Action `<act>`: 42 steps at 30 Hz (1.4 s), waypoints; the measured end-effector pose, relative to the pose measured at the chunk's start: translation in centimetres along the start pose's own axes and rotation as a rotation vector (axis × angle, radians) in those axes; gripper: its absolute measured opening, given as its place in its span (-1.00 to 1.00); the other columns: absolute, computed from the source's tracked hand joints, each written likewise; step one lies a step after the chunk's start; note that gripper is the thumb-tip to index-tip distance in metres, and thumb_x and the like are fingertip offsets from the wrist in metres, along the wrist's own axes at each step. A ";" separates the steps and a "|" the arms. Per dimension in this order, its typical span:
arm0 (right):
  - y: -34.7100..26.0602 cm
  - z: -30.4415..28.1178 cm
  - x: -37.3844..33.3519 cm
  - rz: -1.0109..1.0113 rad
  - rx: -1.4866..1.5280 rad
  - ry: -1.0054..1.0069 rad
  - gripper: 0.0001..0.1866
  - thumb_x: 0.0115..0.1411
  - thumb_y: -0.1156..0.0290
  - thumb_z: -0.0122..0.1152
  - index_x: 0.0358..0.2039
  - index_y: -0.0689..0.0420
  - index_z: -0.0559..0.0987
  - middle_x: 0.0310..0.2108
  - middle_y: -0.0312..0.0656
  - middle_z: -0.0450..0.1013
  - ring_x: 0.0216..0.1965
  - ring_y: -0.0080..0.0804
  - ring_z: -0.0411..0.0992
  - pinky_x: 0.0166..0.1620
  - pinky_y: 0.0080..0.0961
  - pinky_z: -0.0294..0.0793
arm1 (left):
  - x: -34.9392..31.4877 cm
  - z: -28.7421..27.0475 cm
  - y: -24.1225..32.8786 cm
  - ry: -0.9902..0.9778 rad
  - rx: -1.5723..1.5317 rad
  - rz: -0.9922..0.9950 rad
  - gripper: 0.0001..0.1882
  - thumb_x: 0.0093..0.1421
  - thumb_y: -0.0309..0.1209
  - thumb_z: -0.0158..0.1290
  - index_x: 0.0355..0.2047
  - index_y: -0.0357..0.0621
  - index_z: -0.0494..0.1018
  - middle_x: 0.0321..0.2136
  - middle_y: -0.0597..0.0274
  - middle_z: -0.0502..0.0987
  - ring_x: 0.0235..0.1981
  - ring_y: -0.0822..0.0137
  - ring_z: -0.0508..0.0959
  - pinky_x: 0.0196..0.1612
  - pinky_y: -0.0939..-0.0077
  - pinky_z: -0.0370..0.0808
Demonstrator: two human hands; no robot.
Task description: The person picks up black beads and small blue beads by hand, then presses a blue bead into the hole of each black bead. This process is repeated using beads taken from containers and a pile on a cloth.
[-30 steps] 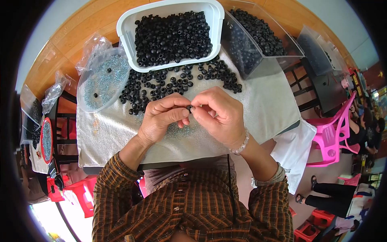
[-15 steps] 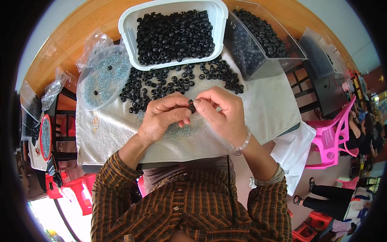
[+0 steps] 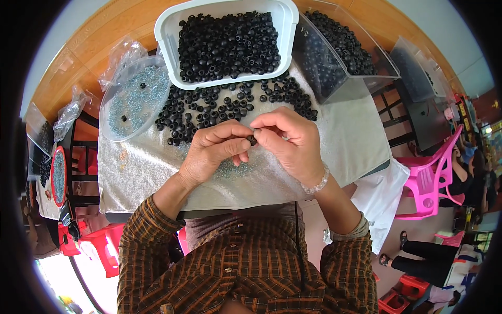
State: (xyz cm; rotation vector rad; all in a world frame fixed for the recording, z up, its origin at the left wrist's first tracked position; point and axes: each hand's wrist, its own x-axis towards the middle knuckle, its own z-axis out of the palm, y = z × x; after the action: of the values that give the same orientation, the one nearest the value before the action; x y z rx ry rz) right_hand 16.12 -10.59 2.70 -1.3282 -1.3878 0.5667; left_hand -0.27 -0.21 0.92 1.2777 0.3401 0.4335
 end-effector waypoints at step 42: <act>1.8 1.6 -0.4 -0.792 -0.658 0.221 -0.64 -0.25 0.58 0.38 -0.33 0.22 0.59 -0.32 -0.26 0.45 -0.44 -0.42 0.42 -0.37 -0.47 0.30 | -0.4 0.1 -0.9 0.032 -0.223 -0.078 -0.82 0.25 -0.48 0.01 -0.21 -0.31 0.53 -0.48 0.27 0.52 -0.56 0.54 0.46 -0.55 0.74 0.34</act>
State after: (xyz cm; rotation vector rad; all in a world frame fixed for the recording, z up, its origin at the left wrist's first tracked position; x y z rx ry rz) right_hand 15.29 -9.97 0.50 -1.1328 -1.8203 -0.5949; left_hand -0.49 -0.73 0.11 1.0381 0.3572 0.4133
